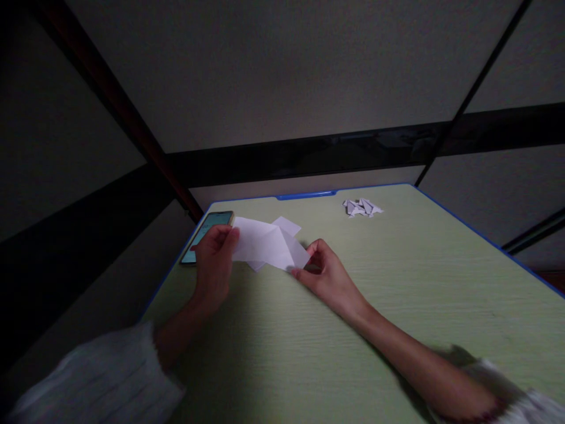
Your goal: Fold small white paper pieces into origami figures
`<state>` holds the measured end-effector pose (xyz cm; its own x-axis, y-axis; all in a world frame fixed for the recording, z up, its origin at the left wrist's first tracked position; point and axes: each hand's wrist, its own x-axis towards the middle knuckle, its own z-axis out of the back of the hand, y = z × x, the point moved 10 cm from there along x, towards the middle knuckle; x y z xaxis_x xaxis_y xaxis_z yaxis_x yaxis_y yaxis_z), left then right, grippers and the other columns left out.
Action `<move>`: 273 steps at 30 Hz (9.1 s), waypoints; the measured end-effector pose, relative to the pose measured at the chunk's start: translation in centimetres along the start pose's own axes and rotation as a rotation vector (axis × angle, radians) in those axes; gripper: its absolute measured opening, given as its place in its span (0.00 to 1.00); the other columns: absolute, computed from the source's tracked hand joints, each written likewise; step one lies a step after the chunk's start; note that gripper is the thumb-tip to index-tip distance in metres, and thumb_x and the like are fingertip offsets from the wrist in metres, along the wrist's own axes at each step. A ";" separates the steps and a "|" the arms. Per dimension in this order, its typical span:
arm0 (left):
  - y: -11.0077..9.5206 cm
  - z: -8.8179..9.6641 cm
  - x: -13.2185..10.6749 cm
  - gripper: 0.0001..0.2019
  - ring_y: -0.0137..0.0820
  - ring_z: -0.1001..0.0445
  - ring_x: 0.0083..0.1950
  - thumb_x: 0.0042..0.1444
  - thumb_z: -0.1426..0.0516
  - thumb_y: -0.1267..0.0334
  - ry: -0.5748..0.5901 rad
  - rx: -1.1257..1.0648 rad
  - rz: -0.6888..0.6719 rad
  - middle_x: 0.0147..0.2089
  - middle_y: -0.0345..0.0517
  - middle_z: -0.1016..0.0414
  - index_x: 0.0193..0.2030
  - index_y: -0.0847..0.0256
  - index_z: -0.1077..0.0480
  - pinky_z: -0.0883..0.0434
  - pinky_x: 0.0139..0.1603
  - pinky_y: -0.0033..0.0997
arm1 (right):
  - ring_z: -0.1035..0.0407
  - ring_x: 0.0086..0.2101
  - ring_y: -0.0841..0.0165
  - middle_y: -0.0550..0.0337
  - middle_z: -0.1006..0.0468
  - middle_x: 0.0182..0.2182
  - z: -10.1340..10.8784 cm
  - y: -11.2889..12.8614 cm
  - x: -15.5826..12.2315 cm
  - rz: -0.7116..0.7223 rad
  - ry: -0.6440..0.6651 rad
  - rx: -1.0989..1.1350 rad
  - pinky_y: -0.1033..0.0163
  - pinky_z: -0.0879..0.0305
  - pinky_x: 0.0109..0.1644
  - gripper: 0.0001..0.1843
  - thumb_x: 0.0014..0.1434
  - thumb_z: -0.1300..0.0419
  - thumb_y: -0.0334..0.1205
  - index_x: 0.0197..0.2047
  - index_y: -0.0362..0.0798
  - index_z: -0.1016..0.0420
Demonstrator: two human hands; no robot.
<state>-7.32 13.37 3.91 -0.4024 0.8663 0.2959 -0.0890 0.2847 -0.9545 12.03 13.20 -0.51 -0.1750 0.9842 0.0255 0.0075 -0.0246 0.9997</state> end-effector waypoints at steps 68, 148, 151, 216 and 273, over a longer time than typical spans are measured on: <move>4.2 -7.5 -8.1 0.10 0.21 0.35 0.21 0.36 0.40 0.64 0.898 -0.202 0.778 0.23 0.39 0.30 0.29 0.66 0.29 0.44 0.22 0.20 | 0.42 0.24 0.71 0.60 0.33 0.22 1.3 4.2 -0.7 0.265 -0.031 0.300 0.65 0.50 0.26 0.08 0.36 0.47 0.26 0.13 0.47 0.34; 1.9 -7.2 -5.7 0.16 0.18 0.51 0.16 0.48 0.51 0.64 0.708 0.299 0.137 0.14 0.32 0.52 0.13 0.63 0.49 0.56 0.15 0.20 | 0.36 0.20 0.78 0.64 0.28 0.20 -2.9 -1.9 -1.0 -0.246 0.260 0.340 0.73 0.43 0.22 0.11 0.39 0.34 0.39 0.25 0.41 0.29; 2.3 -7.3 -6.1 0.14 0.17 0.50 0.14 0.48 0.52 0.66 0.738 0.282 0.193 0.12 0.32 0.50 0.13 0.63 0.47 0.55 0.14 0.19 | 0.37 0.18 0.78 0.66 0.30 0.18 -2.9 -1.8 -1.0 -0.235 0.258 0.297 0.74 0.45 0.20 0.11 0.40 0.35 0.39 0.24 0.41 0.31; 3.4 -8.0 -7.6 0.12 0.19 0.38 0.18 0.44 0.44 0.57 0.943 -0.004 0.554 0.19 0.38 0.35 0.26 0.67 0.32 0.40 0.16 0.18 | 0.35 0.31 0.69 0.59 0.30 0.30 -0.6 5.4 -2.0 0.480 0.048 -0.253 0.63 0.41 0.33 0.13 0.41 0.50 0.23 0.22 0.47 0.27; 2.1 -7.9 -6.0 0.14 0.20 0.47 0.20 0.48 0.49 0.61 0.844 0.276 0.148 0.16 0.34 0.46 0.17 0.66 0.36 0.51 0.20 0.22 | 0.40 0.21 0.75 0.64 0.32 0.19 -1.0 1.9 -0.6 0.097 0.057 -0.078 0.69 0.46 0.23 0.07 0.47 0.42 0.39 0.23 0.44 0.30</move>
<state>2.09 11.97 0.43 0.3661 0.9306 -0.0050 -0.3488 0.1322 -0.9278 11.19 12.39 1.36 -0.2331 0.9650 0.1203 -0.0487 -0.1351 0.9896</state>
